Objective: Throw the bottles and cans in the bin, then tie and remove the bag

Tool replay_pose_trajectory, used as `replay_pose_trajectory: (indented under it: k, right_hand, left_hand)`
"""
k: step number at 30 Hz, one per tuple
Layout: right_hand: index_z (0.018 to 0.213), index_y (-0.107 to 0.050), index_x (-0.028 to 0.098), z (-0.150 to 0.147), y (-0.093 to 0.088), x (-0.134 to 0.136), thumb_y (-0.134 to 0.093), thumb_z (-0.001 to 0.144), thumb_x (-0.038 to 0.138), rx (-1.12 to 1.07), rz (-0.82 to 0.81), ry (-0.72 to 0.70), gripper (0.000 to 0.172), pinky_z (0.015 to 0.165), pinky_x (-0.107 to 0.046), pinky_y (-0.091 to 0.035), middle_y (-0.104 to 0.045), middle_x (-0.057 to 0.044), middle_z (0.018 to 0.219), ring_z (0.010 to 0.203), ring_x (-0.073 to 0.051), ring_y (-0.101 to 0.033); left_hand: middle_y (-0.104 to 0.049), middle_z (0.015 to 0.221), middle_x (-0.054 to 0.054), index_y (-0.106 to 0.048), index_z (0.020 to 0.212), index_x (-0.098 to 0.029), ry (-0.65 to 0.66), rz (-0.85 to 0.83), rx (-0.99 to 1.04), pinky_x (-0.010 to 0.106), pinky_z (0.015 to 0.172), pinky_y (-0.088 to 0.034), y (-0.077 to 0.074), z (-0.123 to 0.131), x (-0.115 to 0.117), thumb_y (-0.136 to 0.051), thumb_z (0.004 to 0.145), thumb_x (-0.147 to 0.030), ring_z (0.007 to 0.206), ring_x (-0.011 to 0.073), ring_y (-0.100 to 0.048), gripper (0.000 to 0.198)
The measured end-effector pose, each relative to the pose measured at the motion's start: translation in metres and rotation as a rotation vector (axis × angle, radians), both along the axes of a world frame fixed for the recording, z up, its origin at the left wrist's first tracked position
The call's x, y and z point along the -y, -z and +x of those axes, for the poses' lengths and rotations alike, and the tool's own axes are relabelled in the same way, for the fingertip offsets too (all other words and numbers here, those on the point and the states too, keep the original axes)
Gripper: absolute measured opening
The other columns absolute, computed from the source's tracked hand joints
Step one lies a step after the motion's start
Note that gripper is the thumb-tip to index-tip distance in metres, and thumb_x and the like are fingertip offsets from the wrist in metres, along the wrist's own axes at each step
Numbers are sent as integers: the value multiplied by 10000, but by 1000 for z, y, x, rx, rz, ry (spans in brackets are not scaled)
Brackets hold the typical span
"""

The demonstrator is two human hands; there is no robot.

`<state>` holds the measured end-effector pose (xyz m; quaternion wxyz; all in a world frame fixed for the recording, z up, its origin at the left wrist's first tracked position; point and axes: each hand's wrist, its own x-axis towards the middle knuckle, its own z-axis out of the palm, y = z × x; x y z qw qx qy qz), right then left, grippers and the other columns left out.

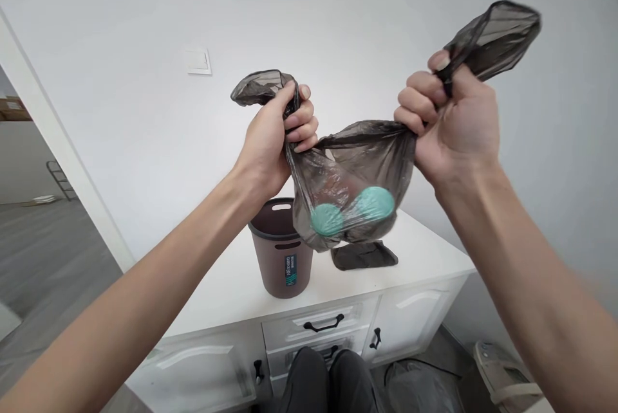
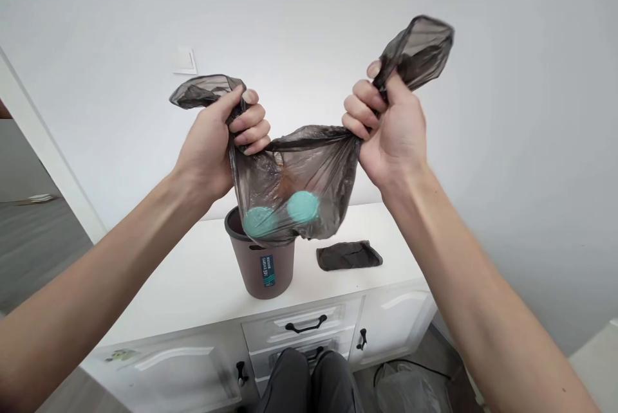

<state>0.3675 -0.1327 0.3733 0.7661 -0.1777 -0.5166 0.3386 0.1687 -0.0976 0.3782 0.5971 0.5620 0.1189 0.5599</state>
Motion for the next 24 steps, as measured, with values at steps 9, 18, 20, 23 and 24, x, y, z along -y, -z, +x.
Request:
replay_pose_trajectory:
  k: [9,18,20,23,24]
  right_hand:
    - [757,-461,238,-3,5,21,-556,1004,197,86,9,3,268,423,-230,-114,-186,84,613,512,-104,-85]
    - [770,-504,229,2,58,-11,-657,951,513,532,-418,-37,370,426,-244,-93,-288,94,580,476,-78,-132]
    - [733,-507,221,-2,75,-18,-638,944,483,635,-509,4,361,429,-246,-128,-365,69,581,475,-81,-198]
    - [703,-551,205,-10,95,-23,-653,878,365,775,-548,76,258,476,-251,-274,-533,8,638,540,-109,-381]
    - [700,-568,201,-13,100,-22,-658,849,334,807,-532,86,218,516,-259,-333,-579,-8,667,584,-126,-439]
  left_hand:
    - [-232,576,-88,-475,793,-190,65,-11,-21,125,390,-235,7,11,18,-332,1098,-229,387,31,-277,339]
    - [-257,572,-91,-489,769,-197,158,-14,-276,160,419,-240,39,22,12,-535,1038,-342,442,58,-238,309]
    - [-292,583,-82,-492,754,-199,197,68,-383,182,461,-281,49,23,10,-588,1013,-399,476,69,-271,341]
    - [-381,604,-55,-487,740,-203,197,266,-534,218,566,-351,59,24,9,-563,1019,-399,558,96,-356,349]
    - [-412,612,-47,-483,734,-205,180,333,-580,232,607,-370,61,24,9,-540,1027,-382,588,105,-386,347]
